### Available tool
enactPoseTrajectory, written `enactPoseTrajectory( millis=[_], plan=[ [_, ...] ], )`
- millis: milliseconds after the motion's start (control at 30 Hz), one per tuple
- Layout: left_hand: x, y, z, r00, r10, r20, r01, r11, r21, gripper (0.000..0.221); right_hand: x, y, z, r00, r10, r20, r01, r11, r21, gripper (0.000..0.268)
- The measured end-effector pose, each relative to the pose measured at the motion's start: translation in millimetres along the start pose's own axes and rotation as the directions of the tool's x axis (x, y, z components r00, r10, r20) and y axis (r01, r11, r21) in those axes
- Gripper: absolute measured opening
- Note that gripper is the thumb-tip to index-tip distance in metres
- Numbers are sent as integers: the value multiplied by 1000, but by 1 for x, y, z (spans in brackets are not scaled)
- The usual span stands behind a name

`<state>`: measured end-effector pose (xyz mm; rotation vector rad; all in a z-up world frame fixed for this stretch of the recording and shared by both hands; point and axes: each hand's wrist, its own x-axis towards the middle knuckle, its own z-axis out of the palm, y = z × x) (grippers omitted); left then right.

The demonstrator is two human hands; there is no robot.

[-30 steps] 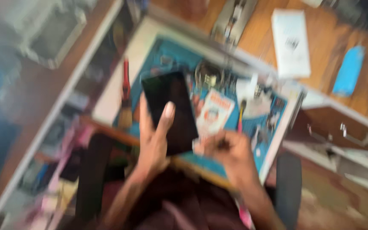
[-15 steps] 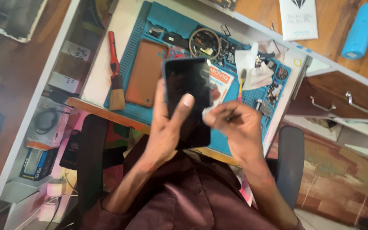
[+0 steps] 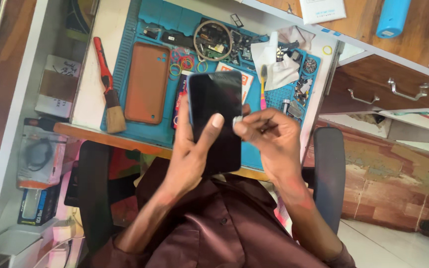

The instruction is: The person wipes the surface of a mobile phone with a cloth, applies a liquid from a bottle onto the screen, and cleans it again with a small piece of paper.

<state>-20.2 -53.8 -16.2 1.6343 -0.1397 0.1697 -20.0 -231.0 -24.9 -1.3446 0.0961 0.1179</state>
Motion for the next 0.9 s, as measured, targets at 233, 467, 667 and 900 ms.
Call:
enactPoseTrajectory(
  millis=[233, 467, 667, 900],
  plan=[
    [10, 13, -7, 917, -382, 111, 344, 620, -705, 55, -19, -2, -9, 974, 174, 145, -173, 985, -19, 17],
    [7, 6, 10, 936, -335, 111, 342, 786, -515, 53, 3, 4, -9, 998, -19, -55, 23, 997, 76, 16],
    [22, 19, -8, 931, -343, 124, 329, 646, -689, 49, -15, -9, -13, 968, 207, 141, -202, 978, -48, 16],
    [6, 5, 15, 999, -47, 12, 49, 981, -187, 57, 1, -9, -7, 997, -65, -51, 67, 997, 46, 14]
  ],
)
